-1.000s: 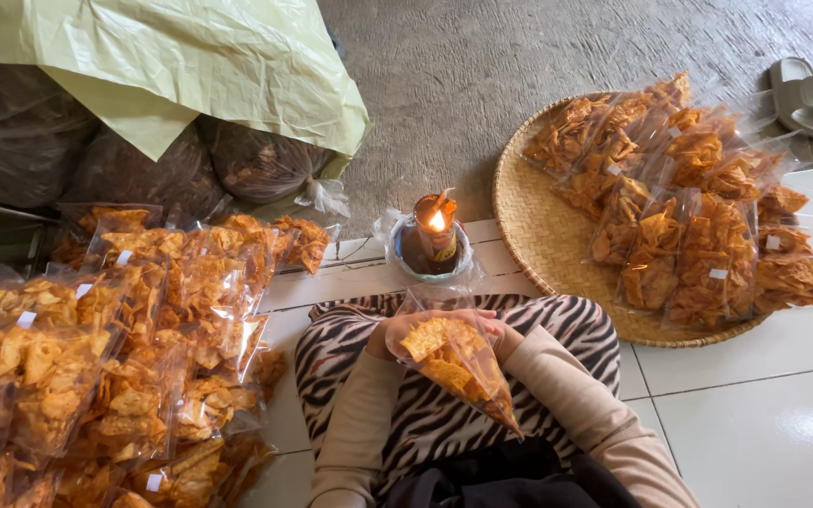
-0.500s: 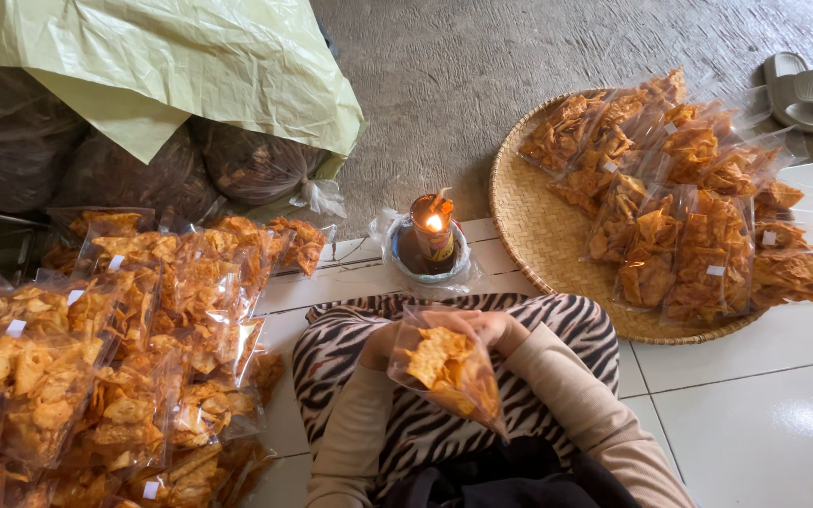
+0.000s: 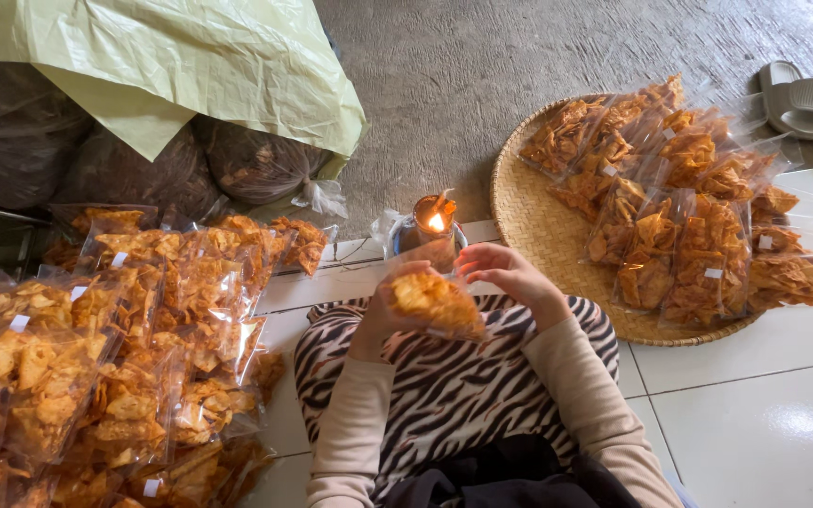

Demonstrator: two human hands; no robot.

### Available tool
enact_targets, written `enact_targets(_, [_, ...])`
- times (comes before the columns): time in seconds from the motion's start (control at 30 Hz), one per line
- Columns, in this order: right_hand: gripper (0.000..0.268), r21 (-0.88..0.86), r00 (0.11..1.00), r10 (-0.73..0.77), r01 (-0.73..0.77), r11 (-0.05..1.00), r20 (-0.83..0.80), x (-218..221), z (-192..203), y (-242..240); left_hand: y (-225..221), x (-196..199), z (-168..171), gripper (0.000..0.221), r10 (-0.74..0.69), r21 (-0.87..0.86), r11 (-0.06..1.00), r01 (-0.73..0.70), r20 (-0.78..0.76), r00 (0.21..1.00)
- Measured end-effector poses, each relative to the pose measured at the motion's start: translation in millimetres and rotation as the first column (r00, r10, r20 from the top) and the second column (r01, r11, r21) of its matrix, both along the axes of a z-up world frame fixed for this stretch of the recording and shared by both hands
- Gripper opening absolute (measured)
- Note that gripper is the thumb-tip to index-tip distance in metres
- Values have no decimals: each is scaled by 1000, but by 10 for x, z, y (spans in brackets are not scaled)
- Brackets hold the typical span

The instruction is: The person sits on the floor and seals clear plastic bags filled with fried snacks using a small open flame. They repeatedly pick up bags, heat the top edge to seal it, and place the finished packages into a woven basket.

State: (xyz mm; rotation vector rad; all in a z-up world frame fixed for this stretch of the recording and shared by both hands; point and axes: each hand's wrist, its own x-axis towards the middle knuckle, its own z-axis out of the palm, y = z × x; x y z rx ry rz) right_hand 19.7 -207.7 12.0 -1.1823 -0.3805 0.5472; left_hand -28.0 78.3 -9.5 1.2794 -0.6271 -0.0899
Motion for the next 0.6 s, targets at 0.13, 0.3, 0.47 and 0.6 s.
enact_targets(0.13, [80, 178, 971, 181, -208, 962, 157, -55, 104, -130, -315, -73, 169, 85, 151, -71, 984, -161, -128, 980])
enact_targets(0.3, [98, -86, 928, 196, -178, 980, 318, -225, 126, -100, -459, -43, 287, 88, 221, 163, 957, -239, 119, 968])
enact_targets(0.47, [75, -413, 923, 35, 137, 901, 382, -373, -1, -44, -641, -68, 253, 88, 150, 329, 919, -218, 220, 964])
enact_targets(0.6, [69, -526, 913, 92, 144, 838, 397, -289, -16, -78, -649, -60, 257, 83, 138, 386, 916, -111, -43, 989])
